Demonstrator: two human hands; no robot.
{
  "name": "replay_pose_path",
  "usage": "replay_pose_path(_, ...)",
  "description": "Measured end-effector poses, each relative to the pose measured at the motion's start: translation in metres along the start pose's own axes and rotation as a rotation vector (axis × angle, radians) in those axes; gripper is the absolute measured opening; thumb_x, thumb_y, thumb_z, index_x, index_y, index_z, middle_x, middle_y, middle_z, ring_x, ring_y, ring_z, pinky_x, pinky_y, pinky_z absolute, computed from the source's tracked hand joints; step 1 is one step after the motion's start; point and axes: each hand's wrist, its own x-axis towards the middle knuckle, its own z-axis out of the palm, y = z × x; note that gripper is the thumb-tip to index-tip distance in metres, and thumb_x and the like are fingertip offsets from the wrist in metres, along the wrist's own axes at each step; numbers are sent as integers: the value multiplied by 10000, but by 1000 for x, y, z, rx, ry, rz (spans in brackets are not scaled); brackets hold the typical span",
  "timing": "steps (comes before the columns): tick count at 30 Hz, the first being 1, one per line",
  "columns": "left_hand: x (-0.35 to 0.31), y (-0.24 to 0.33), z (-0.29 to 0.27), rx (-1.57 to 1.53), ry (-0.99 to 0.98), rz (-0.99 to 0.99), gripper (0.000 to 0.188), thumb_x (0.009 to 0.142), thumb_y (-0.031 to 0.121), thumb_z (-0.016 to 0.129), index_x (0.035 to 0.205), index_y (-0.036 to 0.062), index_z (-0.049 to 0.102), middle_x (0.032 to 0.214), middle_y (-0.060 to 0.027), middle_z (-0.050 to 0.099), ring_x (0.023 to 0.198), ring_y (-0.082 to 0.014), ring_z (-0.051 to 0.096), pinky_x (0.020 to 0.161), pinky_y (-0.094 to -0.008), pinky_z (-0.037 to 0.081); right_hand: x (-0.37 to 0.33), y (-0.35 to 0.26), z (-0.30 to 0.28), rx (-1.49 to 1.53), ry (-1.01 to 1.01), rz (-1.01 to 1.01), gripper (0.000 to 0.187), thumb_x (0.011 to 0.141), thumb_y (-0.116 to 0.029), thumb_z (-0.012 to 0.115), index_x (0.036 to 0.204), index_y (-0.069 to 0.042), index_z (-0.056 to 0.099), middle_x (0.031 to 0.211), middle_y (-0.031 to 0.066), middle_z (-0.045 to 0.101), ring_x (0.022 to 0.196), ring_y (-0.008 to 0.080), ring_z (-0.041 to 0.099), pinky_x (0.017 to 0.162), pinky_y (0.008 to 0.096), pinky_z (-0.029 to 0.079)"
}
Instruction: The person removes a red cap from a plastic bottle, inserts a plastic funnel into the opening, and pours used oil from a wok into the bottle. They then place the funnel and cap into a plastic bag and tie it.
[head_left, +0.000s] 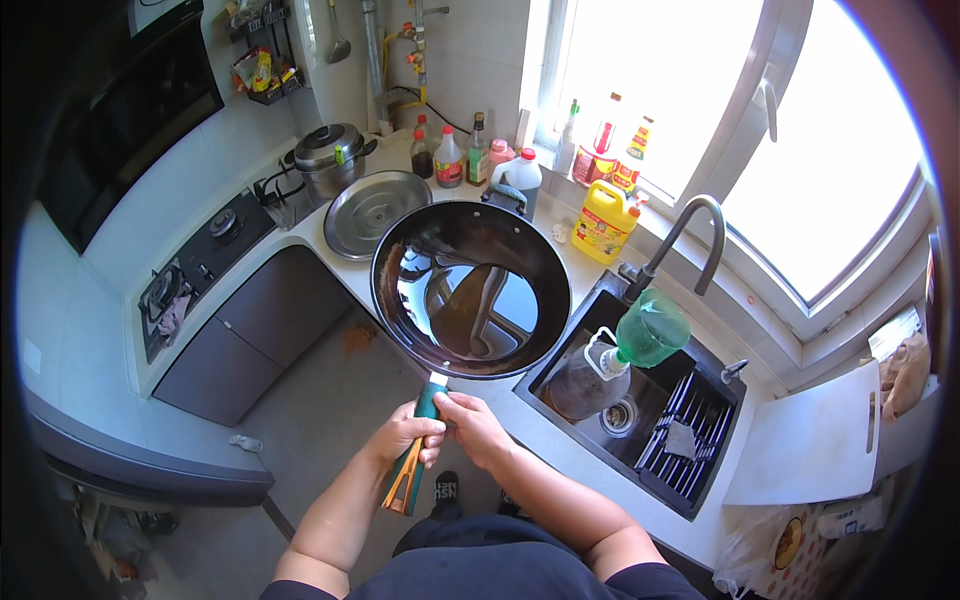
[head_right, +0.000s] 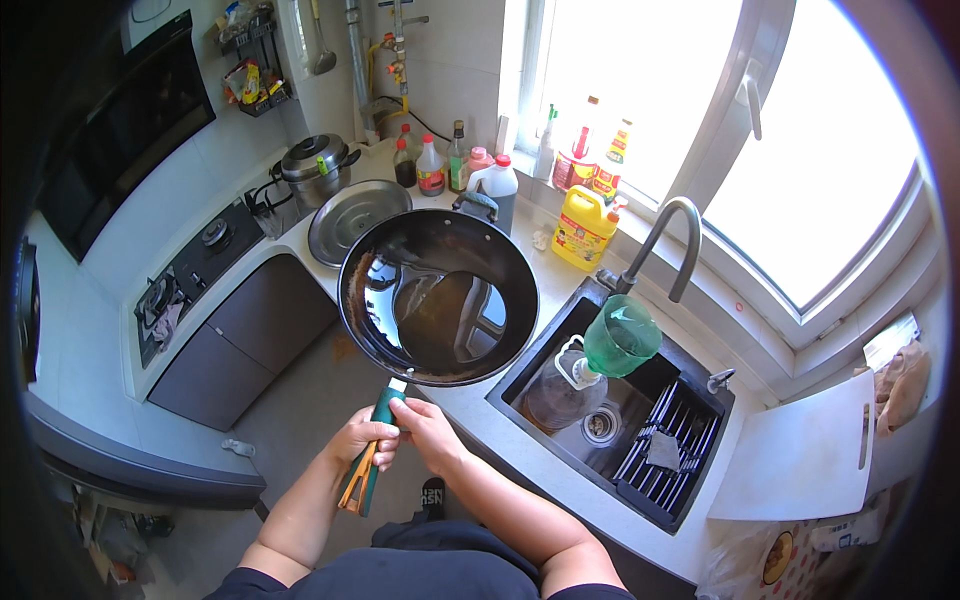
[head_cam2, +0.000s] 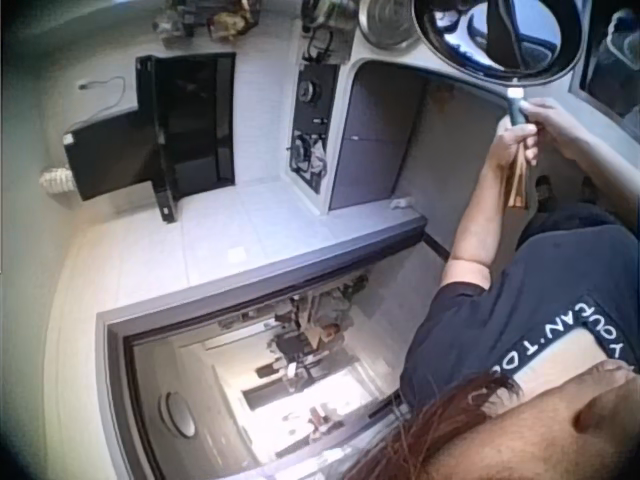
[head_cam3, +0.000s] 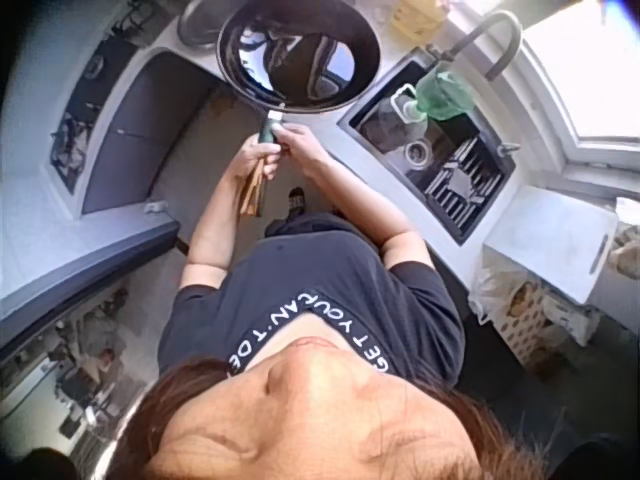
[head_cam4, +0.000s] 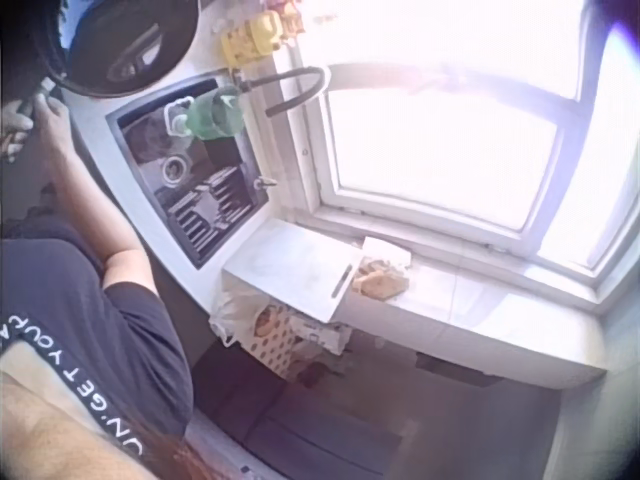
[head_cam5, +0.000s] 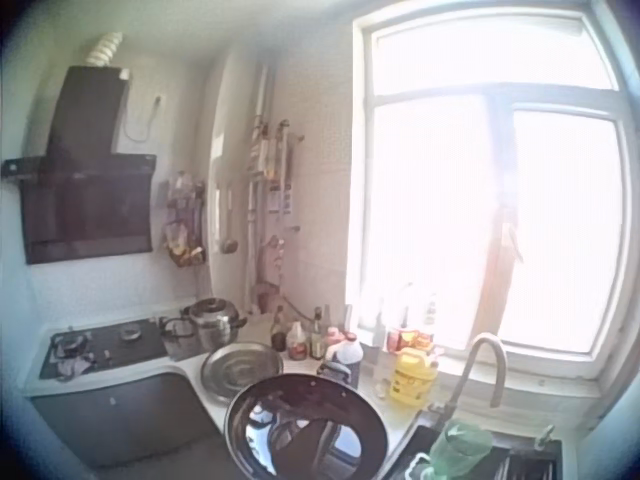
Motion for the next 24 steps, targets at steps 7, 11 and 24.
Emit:
replay_pose_path(7, 22, -18, -51, -71, -58, -50, 148, 827, 97, 593, 920, 70, 481, 615, -17, 499, 460, -117, 531, 467, -285, 482, 37, 30, -18, -66, 47, 11, 260, 939, -256, 530, 971, -4, 584, 859, 38, 589, 798, 103, 569, 737, 254, 481)
replay_pose_path(11, 36, -22, -70, -83, -75, -75, 152, 829, 98, 589, 930, 72, 479, 619, -13, 499, 464, -112, 531, 470, -284, 484, 54, 39, -28, -73, 70, 20, 262, 938, -262, 532, 969, -8, 589, 862, 35, 588, 797, 99, 565, 742, 253, 479)
replay_pose_path(24, 66, -18, -107, -89, -99, -119, 196, 821, 92, 596, 973, 82, 473, 624, -8, 498, 470, -106, 528, 474, -277, 491, 91, 47, -40, -102, 125, 53, 272, 941, -276, 525, 972, -14, 592, 867, 27, 591, 802, 99, 573, 762, 261, 486)
